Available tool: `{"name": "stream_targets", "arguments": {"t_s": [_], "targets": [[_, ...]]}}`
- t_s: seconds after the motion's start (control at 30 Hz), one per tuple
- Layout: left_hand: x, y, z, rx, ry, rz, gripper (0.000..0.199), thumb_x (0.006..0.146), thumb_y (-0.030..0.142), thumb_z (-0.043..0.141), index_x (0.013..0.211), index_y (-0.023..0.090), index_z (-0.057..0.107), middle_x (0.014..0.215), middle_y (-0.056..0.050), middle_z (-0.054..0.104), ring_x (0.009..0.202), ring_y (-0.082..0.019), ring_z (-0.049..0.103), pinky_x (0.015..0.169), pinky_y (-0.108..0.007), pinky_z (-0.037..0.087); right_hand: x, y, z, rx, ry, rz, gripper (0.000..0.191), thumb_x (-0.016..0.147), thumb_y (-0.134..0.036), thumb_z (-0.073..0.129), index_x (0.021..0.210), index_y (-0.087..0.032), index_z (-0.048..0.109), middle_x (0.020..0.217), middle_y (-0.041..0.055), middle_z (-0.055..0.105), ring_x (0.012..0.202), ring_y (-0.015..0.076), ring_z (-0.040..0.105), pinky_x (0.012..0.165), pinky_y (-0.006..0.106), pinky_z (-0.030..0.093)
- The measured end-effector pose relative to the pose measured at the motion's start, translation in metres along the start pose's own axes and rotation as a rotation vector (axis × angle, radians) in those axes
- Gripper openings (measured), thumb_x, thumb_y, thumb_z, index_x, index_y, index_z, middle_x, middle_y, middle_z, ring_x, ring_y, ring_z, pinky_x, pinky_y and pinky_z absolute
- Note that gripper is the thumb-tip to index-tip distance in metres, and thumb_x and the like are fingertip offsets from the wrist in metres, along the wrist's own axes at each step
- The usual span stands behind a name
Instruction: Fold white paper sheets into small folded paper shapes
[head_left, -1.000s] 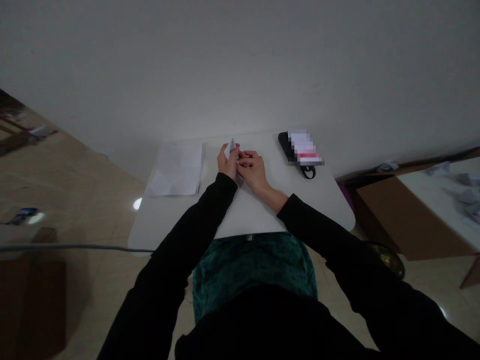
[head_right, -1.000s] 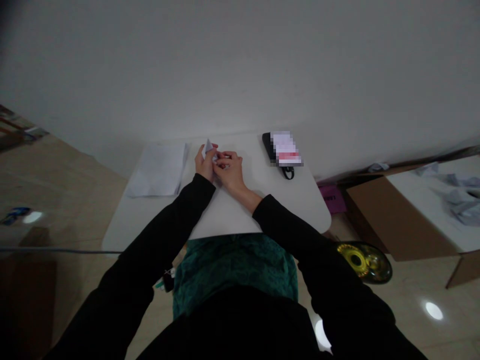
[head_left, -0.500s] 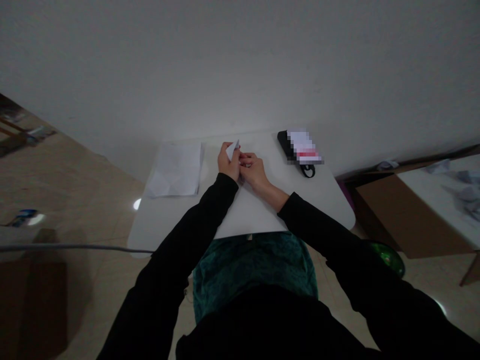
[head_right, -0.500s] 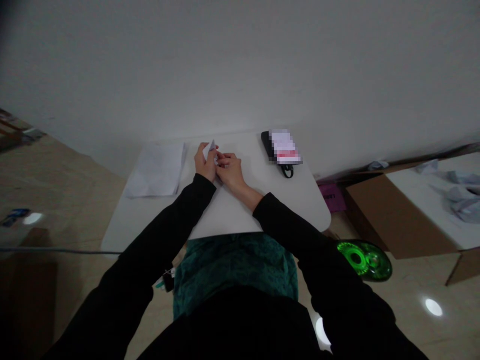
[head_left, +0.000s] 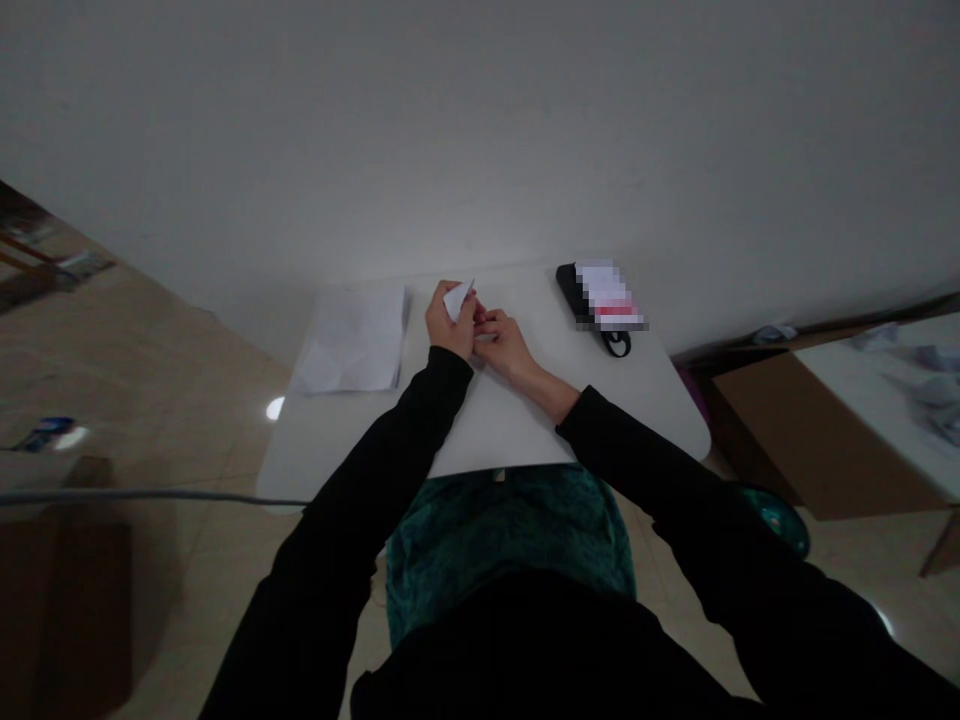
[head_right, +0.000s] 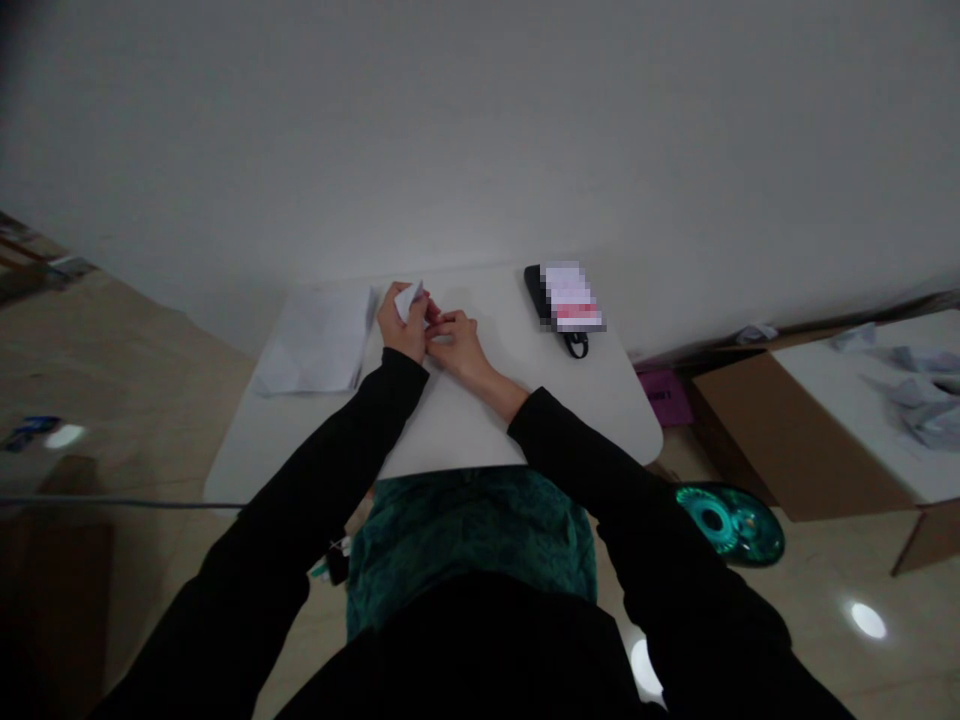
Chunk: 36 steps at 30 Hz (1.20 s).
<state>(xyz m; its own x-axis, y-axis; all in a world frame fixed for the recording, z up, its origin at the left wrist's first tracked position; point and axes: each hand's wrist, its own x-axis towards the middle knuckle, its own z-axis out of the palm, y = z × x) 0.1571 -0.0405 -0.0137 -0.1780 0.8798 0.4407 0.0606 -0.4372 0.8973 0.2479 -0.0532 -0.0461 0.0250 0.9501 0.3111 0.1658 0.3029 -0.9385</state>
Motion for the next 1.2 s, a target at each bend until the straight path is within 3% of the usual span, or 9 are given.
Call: {"name": "stream_targets", "arguments": {"t_s": [0.13, 0.43, 0.73, 0.97, 1.2], "targets": [[-0.001, 0.002, -0.002, -0.024, -0.009, 0.015, 0.020, 0.085, 0.043, 0.060, 0.082, 0.024, 0.052, 0.064, 0.002, 0.058, 0.057, -0.014, 0.057, 0.061, -0.029, 0.049, 0.002, -0.003, -0.001, -0.002, -0.070, -0.007, 0.010, 0.063, -0.015, 0.076, 0.070, -0.020, 0.070, 0.097, 0.0061, 0.064, 0.100, 0.0217, 0.059, 0.084, 0.037, 0.050], [0.000, 0.011, -0.001, -0.086, -0.021, -0.007, 0.030, 0.085, 0.053, 0.058, 0.079, 0.024, 0.053, 0.064, 0.001, 0.055, 0.058, -0.014, 0.057, 0.060, -0.031, 0.050, -0.002, -0.006, -0.003, 0.124, -0.054, 0.050, 0.005, 0.064, -0.018, 0.077, 0.067, -0.020, 0.073, 0.100, 0.0047, 0.061, 0.099, 0.0195, 0.060, 0.089, 0.037, 0.050], [0.002, 0.002, -0.002, -0.174, -0.042, 0.101, 0.037, 0.082, 0.057, 0.063, 0.075, 0.022, 0.055, 0.057, 0.003, 0.053, 0.047, -0.011, 0.049, 0.049, -0.025, 0.043, -0.002, -0.003, -0.002, 0.175, -0.105, -0.011, 0.003, 0.067, -0.018, 0.074, 0.066, -0.021, 0.075, 0.101, 0.0051, 0.065, 0.101, 0.0193, 0.060, 0.093, 0.037, 0.048], [0.002, -0.002, 0.000, -0.220, -0.086, 0.076, 0.024, 0.080, 0.043, 0.067, 0.077, 0.021, 0.057, 0.059, 0.003, 0.055, 0.050, -0.009, 0.052, 0.050, -0.022, 0.044, -0.004, -0.001, 0.006, 0.183, 0.053, 0.032, 0.005, 0.068, -0.019, 0.073, 0.063, -0.019, 0.072, 0.099, 0.0073, 0.064, 0.098, 0.0205, 0.061, 0.087, 0.035, 0.049], [0.004, -0.011, 0.000, -0.182, -0.106, 0.062, 0.023, 0.078, 0.039, 0.070, 0.080, 0.022, 0.054, 0.061, 0.003, 0.056, 0.050, -0.010, 0.054, 0.051, -0.024, 0.047, -0.005, 0.001, 0.005, 0.177, 0.038, 0.034, 0.005, 0.067, -0.015, 0.070, 0.064, -0.018, 0.071, 0.097, 0.0064, 0.063, 0.093, 0.0192, 0.060, 0.077, 0.033, 0.048]]}}
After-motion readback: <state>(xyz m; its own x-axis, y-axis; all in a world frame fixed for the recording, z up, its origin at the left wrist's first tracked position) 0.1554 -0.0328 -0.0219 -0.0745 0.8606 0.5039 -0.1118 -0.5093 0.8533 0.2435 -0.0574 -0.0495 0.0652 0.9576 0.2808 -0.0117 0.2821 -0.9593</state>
